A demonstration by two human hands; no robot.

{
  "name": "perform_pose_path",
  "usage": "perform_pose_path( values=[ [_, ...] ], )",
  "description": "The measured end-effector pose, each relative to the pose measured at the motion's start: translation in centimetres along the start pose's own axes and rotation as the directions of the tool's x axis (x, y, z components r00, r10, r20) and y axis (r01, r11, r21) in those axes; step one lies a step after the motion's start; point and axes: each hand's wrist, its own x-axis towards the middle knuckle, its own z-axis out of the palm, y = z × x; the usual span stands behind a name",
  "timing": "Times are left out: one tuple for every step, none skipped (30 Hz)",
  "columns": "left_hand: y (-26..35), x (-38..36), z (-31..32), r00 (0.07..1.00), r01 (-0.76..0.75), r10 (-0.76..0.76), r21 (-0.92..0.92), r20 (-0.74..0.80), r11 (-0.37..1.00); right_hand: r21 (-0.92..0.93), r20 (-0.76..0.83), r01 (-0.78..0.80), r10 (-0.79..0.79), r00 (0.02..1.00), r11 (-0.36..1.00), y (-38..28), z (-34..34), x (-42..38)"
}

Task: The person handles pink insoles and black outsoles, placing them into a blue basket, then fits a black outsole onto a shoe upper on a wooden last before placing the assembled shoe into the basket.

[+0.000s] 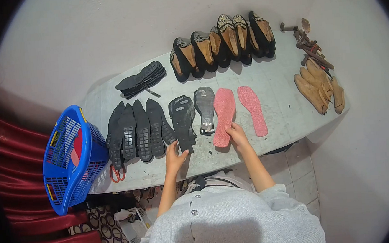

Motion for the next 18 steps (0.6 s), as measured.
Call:
perform_pose_path(
  values=[
    [1.4, 0.2, -0.3, 0.991, -0.109, 0.125, 0.236, -0.055, 0.966, 0.000, -0.003, -0.001, 0.001, 1.000, 1.000, 0.1, 0.5, 0.9],
    [1.9, 0.7, -0.1, 0.991, -0.109, 0.124, 0.235, -0.050, 0.966, -0.096, -0.017, 0.080, -0.082, 0.996, 0.992, 0.4, 0.9, 2.1],
    [2.2, 1.2, 0.0, 0.976, -0.217, 0.218, 0.203, 0.014, 0.955, -0.192, -0.023, 0.158, -0.165, 0.986, 0.969, 0.7, 1.2, 3.3],
    [2.5, 1.8, 0.3, 0.947, -0.320, 0.312, 0.165, 0.072, 0.933, -0.193, -0.027, 0.156, -0.164, 0.986, 0.969, 1.0, 1.9, 4.4],
    [3.0, 2.3, 0.8, 0.948, -0.319, 0.310, 0.164, 0.074, 0.934, -0.238, -0.072, 0.182, -0.205, 0.976, 0.954, 1.4, 2.7, 5.6],
    [3.2, 3.0, 1.6, 0.899, -0.430, 0.397, 0.203, 0.184, 0.880, -0.283, -0.113, 0.207, -0.247, 0.962, 0.937, 1.6, 3.6, 6.3],
    [3.4, 3.5, 2.3, 0.832, -0.539, 0.470, 0.228, 0.294, 0.811, -0.281, -0.111, 0.207, -0.246, 0.963, 0.937, 1.5, 4.6, 6.7],
    [3.6, 3.9, 3.0, 0.832, -0.540, 0.471, 0.230, 0.293, 0.810, -0.403, -0.166, 0.181, -0.267, 0.949, 0.897, 1.3, 5.5, 7.0],
    [3.8, 4.2, 3.8, 0.820, -0.557, 0.459, 0.297, 0.342, 0.775, -0.517, -0.220, 0.144, -0.293, 0.930, 0.844, 1.1, 6.0, 7.3],
    [3.5, 4.5, 4.6, 0.808, -0.575, 0.442, 0.358, 0.389, 0.736, -0.609, -0.216, 0.218, -0.424, 0.880, 0.762, 2.4, 5.9, 9.1],
    [3.2, 4.7, 5.1, 0.805, -0.580, 0.447, 0.354, 0.391, 0.734, -0.610, -0.220, 0.218, -0.427, 0.877, 0.762, 3.8, 5.1, 10.3],
    [3.0, 5.0, 5.6, 0.825, -0.542, 0.399, 0.360, 0.401, 0.759, -0.702, -0.213, 0.211, -0.483, 0.849, 0.680, 4.2, 5.5, 10.1],
    [2.8, 5.1, 5.9, 0.843, -0.502, 0.348, 0.367, 0.411, 0.783, -0.784, -0.198, 0.195, -0.535, 0.821, 0.590, 3.9, 6.0, 9.6],
    [2.4, 5.1, 6.1, 0.840, -0.506, 0.351, 0.364, 0.413, 0.782, -0.767, -0.219, 0.182, -0.519, 0.826, 0.615, 4.7, 5.8, 10.4],
    [2.3, 5.1, 6.0, 0.842, -0.495, 0.344, 0.342, 0.414, 0.799, -0.768, -0.221, 0.181, -0.520, 0.825, 0.614, 4.7, 5.6, 10.4],
    [2.2, 5.0, 5.8, 0.845, -0.481, 0.335, 0.320, 0.416, 0.816, -0.767, -0.193, 0.218, -0.540, 0.819, 0.604, 4.7, 5.4, 10.3],
    [2.1, 5.1, 5.7, 0.845, -0.481, 0.334, 0.321, 0.417, 0.816, -0.763, -0.163, 0.255, -0.560, 0.813, 0.593, 4.7, 5.2, 10.3],
    [1.8, 5.2, 5.6, 0.844, -0.469, 0.330, 0.281, 0.423, 0.837, -0.762, -0.163, 0.256, -0.558, 0.814, 0.594, 4.7, 5.1, 10.0]
  ],
)
